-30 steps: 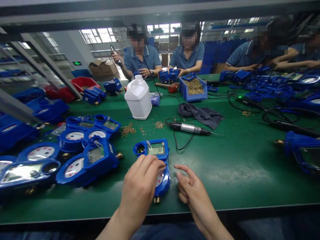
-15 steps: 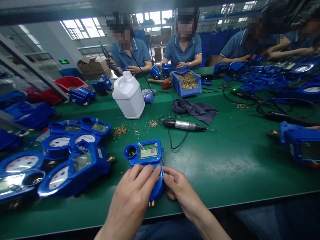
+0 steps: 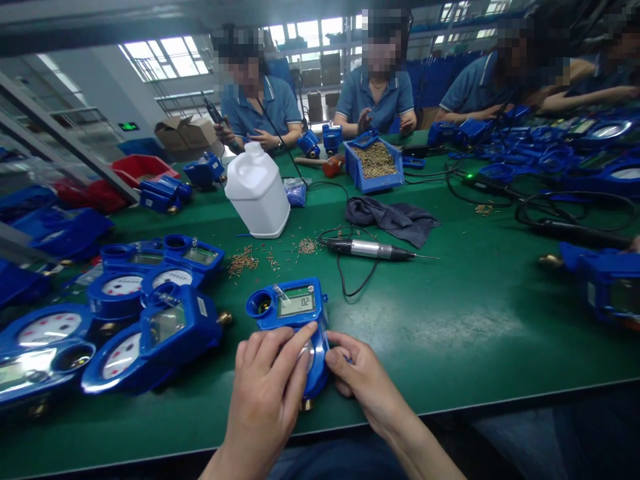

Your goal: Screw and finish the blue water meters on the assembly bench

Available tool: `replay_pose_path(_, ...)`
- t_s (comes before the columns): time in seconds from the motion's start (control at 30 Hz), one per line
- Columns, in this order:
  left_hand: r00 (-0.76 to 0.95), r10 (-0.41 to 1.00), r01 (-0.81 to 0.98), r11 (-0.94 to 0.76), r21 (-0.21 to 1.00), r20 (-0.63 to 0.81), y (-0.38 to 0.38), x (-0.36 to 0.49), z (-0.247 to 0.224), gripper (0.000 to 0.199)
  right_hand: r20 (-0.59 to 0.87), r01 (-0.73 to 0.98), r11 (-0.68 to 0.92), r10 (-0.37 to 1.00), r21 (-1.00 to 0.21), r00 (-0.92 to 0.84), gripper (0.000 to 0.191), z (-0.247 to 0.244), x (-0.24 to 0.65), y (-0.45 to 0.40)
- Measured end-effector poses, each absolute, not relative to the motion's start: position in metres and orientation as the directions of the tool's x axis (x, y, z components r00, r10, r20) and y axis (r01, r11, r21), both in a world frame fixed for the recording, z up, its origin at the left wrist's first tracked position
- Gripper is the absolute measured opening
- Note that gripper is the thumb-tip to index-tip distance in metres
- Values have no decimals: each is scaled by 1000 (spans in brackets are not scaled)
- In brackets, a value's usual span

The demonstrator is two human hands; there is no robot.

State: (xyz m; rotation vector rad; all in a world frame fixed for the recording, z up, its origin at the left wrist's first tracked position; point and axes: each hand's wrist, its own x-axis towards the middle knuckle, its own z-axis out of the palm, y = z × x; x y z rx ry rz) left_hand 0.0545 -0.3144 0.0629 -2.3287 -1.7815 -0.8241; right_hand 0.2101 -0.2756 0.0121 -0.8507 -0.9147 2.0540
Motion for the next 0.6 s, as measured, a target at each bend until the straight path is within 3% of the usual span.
replay_pose_path(0.17,193,869,921,-321,221,455,-317,56,65,40,-264,-339,-494,798,-801,-542,54,9,211,-276)
replay_pose_path(0.43,75,897,955,-190,227,436,-314,68,72,24,-257,-305,-460,813,-834,-523,54,3,210,-278)
replay_pose_path(0.6,53,881,946,-196,259,471,-317,68,63,31,-304,-344,-521,799,-781,-519,40,10,214,-282)
